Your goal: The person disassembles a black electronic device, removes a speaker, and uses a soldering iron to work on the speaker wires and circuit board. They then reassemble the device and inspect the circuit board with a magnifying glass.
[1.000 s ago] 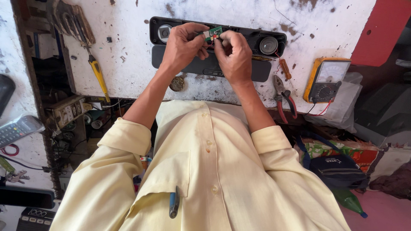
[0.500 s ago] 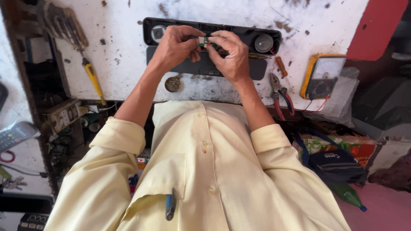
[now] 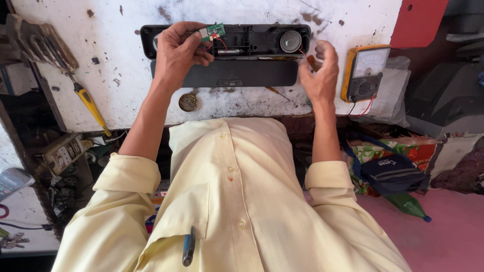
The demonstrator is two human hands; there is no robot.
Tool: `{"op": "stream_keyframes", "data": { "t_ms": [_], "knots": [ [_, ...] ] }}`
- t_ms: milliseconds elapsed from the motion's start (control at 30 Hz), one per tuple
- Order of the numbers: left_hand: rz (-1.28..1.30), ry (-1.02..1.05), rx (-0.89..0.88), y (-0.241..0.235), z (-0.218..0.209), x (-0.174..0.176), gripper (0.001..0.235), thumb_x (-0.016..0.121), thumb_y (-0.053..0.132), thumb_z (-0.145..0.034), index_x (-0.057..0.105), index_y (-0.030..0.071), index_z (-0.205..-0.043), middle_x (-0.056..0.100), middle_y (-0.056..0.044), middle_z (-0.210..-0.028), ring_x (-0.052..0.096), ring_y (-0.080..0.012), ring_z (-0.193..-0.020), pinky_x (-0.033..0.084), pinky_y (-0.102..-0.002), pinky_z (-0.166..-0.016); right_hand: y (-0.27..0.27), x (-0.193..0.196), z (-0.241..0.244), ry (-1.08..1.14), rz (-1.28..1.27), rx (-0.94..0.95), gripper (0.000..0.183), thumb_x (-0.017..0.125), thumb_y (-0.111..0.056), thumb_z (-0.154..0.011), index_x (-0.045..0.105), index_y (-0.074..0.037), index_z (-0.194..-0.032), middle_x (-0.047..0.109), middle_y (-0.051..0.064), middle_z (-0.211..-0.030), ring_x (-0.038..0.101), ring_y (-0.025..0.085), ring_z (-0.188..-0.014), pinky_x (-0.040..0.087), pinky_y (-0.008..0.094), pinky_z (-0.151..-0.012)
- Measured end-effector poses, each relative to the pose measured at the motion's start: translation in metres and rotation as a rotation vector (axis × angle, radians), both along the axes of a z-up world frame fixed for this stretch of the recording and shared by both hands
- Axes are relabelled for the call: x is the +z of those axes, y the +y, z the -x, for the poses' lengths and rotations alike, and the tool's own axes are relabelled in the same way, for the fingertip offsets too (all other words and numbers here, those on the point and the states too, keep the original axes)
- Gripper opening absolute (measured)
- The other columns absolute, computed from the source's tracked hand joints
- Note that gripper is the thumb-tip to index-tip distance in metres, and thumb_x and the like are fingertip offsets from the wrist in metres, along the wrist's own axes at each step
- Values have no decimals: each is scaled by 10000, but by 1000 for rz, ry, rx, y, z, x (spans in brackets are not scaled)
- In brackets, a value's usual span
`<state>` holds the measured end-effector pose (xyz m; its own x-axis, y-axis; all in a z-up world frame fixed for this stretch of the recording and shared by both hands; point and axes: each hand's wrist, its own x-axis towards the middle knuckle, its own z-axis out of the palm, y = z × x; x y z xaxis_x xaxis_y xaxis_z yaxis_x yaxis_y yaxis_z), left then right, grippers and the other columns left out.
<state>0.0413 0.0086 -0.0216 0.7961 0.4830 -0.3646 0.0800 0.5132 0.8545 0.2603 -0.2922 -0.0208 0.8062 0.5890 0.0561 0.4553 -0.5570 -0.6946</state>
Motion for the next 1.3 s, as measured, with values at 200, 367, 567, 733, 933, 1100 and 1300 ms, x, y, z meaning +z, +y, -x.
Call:
{"op": "stream_keyframes", "data": {
  "t_ms": [200,367,567,733,933,1100,1300],
  "knots": [
    [-30,59,17,-2,1,3,242,560,68,-1082,638,-54,-1275,730,-144,-946,760,-182,-701,616,-273,-572,28,9,8,-161,117,45,417,831,-139,-948,622,-18,-1289,477,160,-1308,518,332,-1249,598,376,-865],
    [-323,214,-47,-2,3,20,293,580,105,-1064,624,-31,-1320,712,-130,-948,745,-151,-640,563,-258,-474,53,17,-7,-193,308,67,474,882,-203,-887,622,24,-1211,501,178,-1201,494,371,-1157,457,484,-990],
    [-1043,347,-4,-9,11,39,321,686,150,-1035,650,31,-1332,716,-166,-1082,756,-285,-846,592,-382,-700,59,20,-18,-223,380,64,254,834,-165,-932,661,-15,-1044,551,156,-1137,537,355,-1140,463,465,-987],
    [-1186,393,75,-18,16,51,275,712,122,-1057,658,-13,-1289,655,-226,-1274,731,-361,-949,596,-433,-814,57,17,-17,-220,412,22,243,835,-194,-897,714,12,-934,578,197,-1055,555,383,-1049,468,474,-929],
    [-1138,386,192,-40,28,50,143,684,60,-1109,671,25,-1248,626,-148,-1244,722,-272,-934,562,-298,-607,53,3,-16,-124,273,-31,226,810,-166,-958,721,36,-908,606,200,-1112,608,366,-1037,497,464,-908],
    [-1191,460,186,-59,35,43,185,687,-17,-1081,671,32,-1258,605,-146,-1233,651,-266,-954,495,-278,-575,59,4,-11,-74,95,-58,185,765,-64,-969,666,55,-868,612,194,-1175,638,350,-1033,518,429,-861],
    [-1152,470,159,-95,37,19,246,714,-104,-988,672,-32,-1219,609,-175,-1133,545,-151,-766,437,-286,-559,52,-1,3,-203,60,3,69,724,14,-1027,662,44,-1024,596,191,-1362,638,340,-1230,550,400,-1018]
  ]
}}
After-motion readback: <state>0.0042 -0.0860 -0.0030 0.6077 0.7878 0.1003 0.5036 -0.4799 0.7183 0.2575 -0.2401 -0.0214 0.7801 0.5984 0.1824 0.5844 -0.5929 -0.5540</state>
